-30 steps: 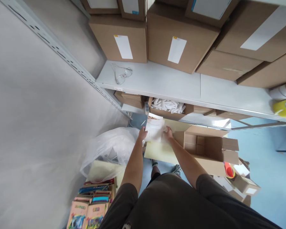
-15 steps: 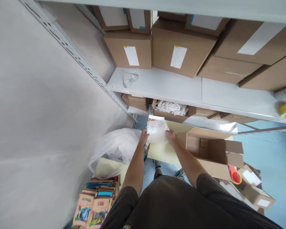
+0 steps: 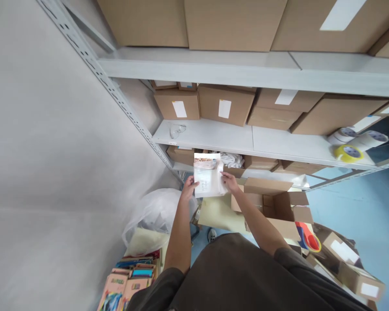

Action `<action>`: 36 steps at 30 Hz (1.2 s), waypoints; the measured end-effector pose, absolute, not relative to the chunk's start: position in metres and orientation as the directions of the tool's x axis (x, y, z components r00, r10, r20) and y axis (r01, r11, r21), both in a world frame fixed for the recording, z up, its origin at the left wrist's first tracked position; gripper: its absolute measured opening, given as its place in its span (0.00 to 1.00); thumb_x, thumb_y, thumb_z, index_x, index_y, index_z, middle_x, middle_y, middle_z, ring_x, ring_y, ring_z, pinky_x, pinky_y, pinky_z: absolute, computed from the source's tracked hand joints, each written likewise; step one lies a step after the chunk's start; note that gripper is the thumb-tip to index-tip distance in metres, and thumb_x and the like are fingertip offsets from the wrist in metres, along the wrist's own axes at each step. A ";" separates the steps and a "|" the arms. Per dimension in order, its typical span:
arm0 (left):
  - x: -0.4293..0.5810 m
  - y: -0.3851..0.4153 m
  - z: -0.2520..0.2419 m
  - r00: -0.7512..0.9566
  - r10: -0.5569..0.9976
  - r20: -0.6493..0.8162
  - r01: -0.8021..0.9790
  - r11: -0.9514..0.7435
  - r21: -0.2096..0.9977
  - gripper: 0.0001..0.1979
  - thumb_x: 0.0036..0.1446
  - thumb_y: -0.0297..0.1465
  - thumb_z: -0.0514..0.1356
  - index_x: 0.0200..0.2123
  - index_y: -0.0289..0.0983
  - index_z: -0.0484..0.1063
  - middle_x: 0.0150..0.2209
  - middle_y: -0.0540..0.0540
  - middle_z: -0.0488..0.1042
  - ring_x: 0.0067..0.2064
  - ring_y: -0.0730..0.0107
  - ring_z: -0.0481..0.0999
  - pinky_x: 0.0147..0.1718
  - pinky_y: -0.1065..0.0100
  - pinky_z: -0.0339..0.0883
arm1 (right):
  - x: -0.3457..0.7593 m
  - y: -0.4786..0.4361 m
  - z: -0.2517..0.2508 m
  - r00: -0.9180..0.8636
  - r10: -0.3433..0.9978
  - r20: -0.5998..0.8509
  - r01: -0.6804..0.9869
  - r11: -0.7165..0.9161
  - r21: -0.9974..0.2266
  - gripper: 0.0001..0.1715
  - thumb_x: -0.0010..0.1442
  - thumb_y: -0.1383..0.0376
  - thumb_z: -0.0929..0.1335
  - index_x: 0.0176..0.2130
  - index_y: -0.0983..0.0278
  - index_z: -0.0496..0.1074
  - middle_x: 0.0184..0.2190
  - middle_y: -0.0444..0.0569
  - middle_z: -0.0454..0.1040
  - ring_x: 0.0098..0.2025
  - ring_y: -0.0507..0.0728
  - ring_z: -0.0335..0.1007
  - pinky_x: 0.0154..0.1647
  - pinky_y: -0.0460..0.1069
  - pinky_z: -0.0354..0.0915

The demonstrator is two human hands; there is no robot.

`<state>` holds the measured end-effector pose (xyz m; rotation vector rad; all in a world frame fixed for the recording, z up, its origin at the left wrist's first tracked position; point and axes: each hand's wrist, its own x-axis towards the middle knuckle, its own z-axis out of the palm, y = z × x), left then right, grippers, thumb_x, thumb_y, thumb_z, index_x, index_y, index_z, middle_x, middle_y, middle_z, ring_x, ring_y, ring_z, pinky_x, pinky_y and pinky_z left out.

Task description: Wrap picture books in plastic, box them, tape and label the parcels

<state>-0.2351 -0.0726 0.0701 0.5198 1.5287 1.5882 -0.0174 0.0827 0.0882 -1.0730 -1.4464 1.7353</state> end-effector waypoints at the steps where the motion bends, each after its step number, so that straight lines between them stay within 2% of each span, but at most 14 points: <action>1: -0.234 -0.072 0.079 -0.546 0.803 -0.239 -0.287 0.090 0.954 0.32 0.41 0.46 0.79 0.45 0.40 0.72 0.42 0.44 0.83 0.41 0.56 0.83 0.40 0.57 0.77 | -0.016 0.085 0.097 -0.466 0.866 -0.183 -0.001 -0.207 -0.978 0.27 0.48 0.52 0.77 0.46 0.61 0.80 0.33 0.46 0.80 0.34 0.57 0.73 0.38 0.52 0.71; 5: -0.220 -0.065 0.113 -0.520 0.839 -0.160 -0.285 0.007 0.959 0.32 0.42 0.45 0.78 0.47 0.40 0.72 0.42 0.44 0.83 0.41 0.56 0.84 0.40 0.57 0.78 | -0.002 0.089 0.131 -0.425 0.899 -0.109 -0.164 -0.195 -0.967 0.41 0.43 0.57 0.78 0.57 0.57 0.75 0.40 0.45 0.84 0.37 0.58 0.76 0.40 0.53 0.74; 6: -0.213 -0.063 0.120 -0.510 0.847 -0.148 -0.273 0.004 0.962 0.32 0.43 0.45 0.78 0.48 0.40 0.72 0.43 0.43 0.83 0.42 0.55 0.84 0.40 0.57 0.78 | 0.006 0.090 0.138 -0.433 0.895 -0.110 -0.197 -0.213 -0.957 0.42 0.43 0.57 0.78 0.58 0.57 0.75 0.41 0.45 0.84 0.38 0.59 0.78 0.40 0.53 0.75; 8: -0.196 -0.057 0.131 -0.489 0.863 -0.128 -0.239 0.009 0.971 0.32 0.45 0.45 0.78 0.49 0.40 0.72 0.46 0.42 0.83 0.43 0.55 0.84 0.41 0.56 0.79 | 0.027 0.093 0.149 -0.470 0.876 -0.113 -0.224 -0.242 -0.944 0.37 0.45 0.55 0.79 0.55 0.59 0.77 0.41 0.47 0.85 0.40 0.62 0.80 0.42 0.54 0.76; 11: -0.156 -0.044 0.139 -0.464 0.881 -0.095 -0.196 0.003 0.981 0.31 0.46 0.44 0.77 0.49 0.40 0.72 0.47 0.42 0.83 0.44 0.54 0.84 0.42 0.56 0.79 | 0.075 0.099 0.158 -0.466 0.867 -0.178 -0.173 -0.286 -0.942 0.25 0.50 0.52 0.78 0.45 0.61 0.79 0.38 0.49 0.85 0.40 0.64 0.81 0.41 0.55 0.76; 13: -0.121 -0.034 0.137 -0.457 0.885 -0.087 -0.170 0.010 0.985 0.29 0.46 0.42 0.77 0.48 0.40 0.72 0.47 0.42 0.84 0.45 0.54 0.84 0.45 0.56 0.79 | 0.115 0.104 0.161 -0.403 0.871 -0.280 -0.130 -0.358 -0.925 0.23 0.55 0.49 0.76 0.44 0.61 0.79 0.36 0.49 0.84 0.39 0.64 0.81 0.40 0.55 0.76; 16: -0.061 -0.020 0.130 -0.445 0.887 -0.120 -0.142 0.062 0.988 0.27 0.46 0.41 0.76 0.46 0.40 0.72 0.48 0.41 0.83 0.49 0.52 0.84 0.48 0.54 0.78 | 0.177 0.110 0.164 -0.348 0.861 -0.371 -0.092 -0.425 -0.901 0.26 0.60 0.45 0.74 0.47 0.60 0.79 0.38 0.50 0.85 0.41 0.64 0.81 0.42 0.55 0.77; 20: 0.016 -0.003 0.117 -0.455 0.878 -0.149 -0.149 0.090 0.985 0.26 0.45 0.38 0.75 0.45 0.40 0.70 0.46 0.41 0.83 0.50 0.51 0.84 0.51 0.53 0.76 | 0.251 0.117 0.165 -0.400 0.852 -0.338 -0.075 -0.398 -0.915 0.30 0.58 0.42 0.77 0.47 0.62 0.81 0.40 0.56 0.85 0.45 0.67 0.82 0.46 0.57 0.77; 24: 0.073 0.007 0.107 -0.470 0.862 -0.188 -0.090 0.165 0.982 0.24 0.47 0.36 0.74 0.45 0.40 0.70 0.45 0.41 0.84 0.47 0.53 0.84 0.49 0.55 0.76 | 0.310 0.123 0.159 -0.415 0.817 -0.400 -0.040 -0.456 -0.889 0.36 0.66 0.35 0.66 0.50 0.60 0.80 0.41 0.56 0.84 0.45 0.65 0.82 0.46 0.58 0.78; 26: 0.095 0.009 0.103 -0.477 0.853 -0.212 -0.048 0.216 0.975 0.24 0.48 0.36 0.74 0.46 0.39 0.70 0.45 0.41 0.84 0.46 0.55 0.84 0.48 0.56 0.76 | 0.334 0.127 0.151 -0.418 0.798 -0.433 0.005 -0.475 -0.880 0.34 0.65 0.38 0.69 0.52 0.61 0.79 0.42 0.55 0.84 0.45 0.65 0.81 0.46 0.57 0.78; 29: 0.122 0.011 0.099 -0.508 0.833 -0.220 0.054 0.285 0.957 0.23 0.49 0.36 0.74 0.46 0.39 0.71 0.44 0.42 0.83 0.45 0.58 0.84 0.48 0.59 0.75 | 0.355 0.134 0.136 -0.404 0.823 -0.400 0.099 -0.395 -0.913 0.28 0.56 0.54 0.76 0.53 0.63 0.77 0.44 0.54 0.84 0.45 0.64 0.80 0.46 0.55 0.77; 32: 0.146 0.011 0.101 -0.553 0.806 -0.209 0.192 0.368 0.910 0.20 0.51 0.35 0.74 0.45 0.40 0.73 0.45 0.43 0.83 0.46 0.60 0.83 0.48 0.62 0.75 | 0.360 0.144 0.124 -0.345 0.883 -0.318 0.310 -0.213 -0.927 0.26 0.54 0.65 0.72 0.54 0.64 0.75 0.47 0.54 0.83 0.48 0.64 0.79 0.49 0.56 0.76; 36: 0.172 0.010 0.108 -0.546 0.790 -0.278 0.320 0.504 0.803 0.16 0.52 0.33 0.74 0.42 0.39 0.75 0.45 0.41 0.84 0.47 0.56 0.84 0.48 0.63 0.75 | 0.349 0.158 0.119 -0.350 0.892 -0.286 0.668 0.023 -0.744 0.30 0.58 0.71 0.68 0.60 0.67 0.72 0.53 0.61 0.81 0.53 0.68 0.79 0.55 0.59 0.74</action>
